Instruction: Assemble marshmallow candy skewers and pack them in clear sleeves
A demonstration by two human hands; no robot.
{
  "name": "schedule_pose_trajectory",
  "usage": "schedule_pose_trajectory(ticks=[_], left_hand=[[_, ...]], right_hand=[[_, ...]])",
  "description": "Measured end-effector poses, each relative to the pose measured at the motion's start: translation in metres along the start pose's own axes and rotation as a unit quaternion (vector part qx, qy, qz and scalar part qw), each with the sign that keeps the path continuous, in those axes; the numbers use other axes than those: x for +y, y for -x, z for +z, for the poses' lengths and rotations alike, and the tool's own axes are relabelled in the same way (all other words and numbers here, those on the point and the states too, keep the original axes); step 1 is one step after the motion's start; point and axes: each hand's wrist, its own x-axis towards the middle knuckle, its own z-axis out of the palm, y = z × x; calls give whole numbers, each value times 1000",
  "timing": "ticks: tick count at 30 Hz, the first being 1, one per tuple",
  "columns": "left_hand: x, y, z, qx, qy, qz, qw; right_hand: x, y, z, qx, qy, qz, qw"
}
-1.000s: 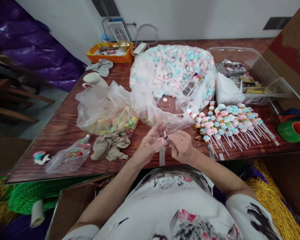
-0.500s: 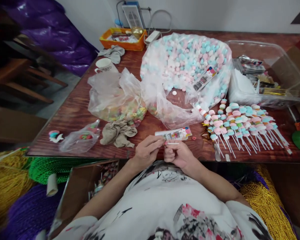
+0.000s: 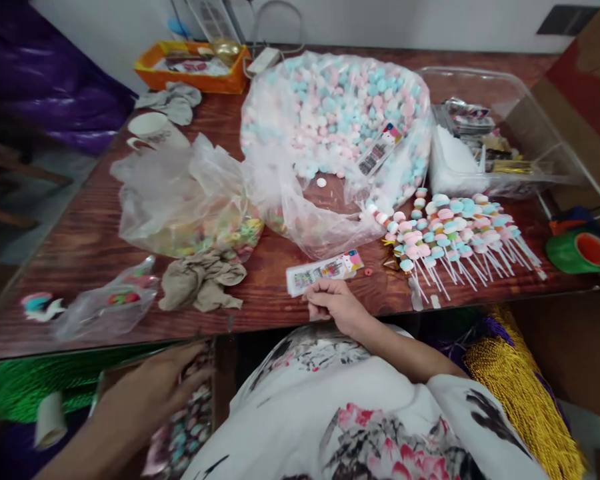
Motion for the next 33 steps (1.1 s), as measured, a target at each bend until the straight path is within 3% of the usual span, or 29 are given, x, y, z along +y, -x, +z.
schedule_pose_trajectory(ticks=[2,5,7,8,10,12,15,18,21,25,28,31,33], left_hand=[[61,-41,-8,97,9,134,986],[150,-102,-19,126,4,263,956],[190,-131,-21,124,-23,278,952],[202,-141,-19,121,-37,278,952],[215,-151,-14,108,-61,277,953],[215,-154,-8,103,-78,276,952],[203,-152,2,131,-87,294,943],[186,-154,13,189,-64,335,921],[174,-156,21,238,-27,353,905],[174,-155,23,246,23,312,917],[182,-155,17,212,31,268,939],[187,-158,12,195,41,249,948],[186,-162,12,204,63,251,944]], right_hand=[[-5,2,1,2,33,-31,999],[-21,16,-8,63,121,-145,980],[-36,32,-25,152,222,-258,928],[-44,42,-37,205,285,-314,882],[-59,64,-65,299,427,-402,753],[-74,84,-95,337,551,-434,628],[-96,99,-129,323,721,-363,493],[-116,94,-142,226,839,-274,413],[-131,82,-140,124,889,-207,389],[-143,72,-141,80,891,-205,397],[-149,71,-144,105,839,-311,433],[-150,80,-134,190,715,-466,486],[-147,92,-119,257,622,-530,516]])
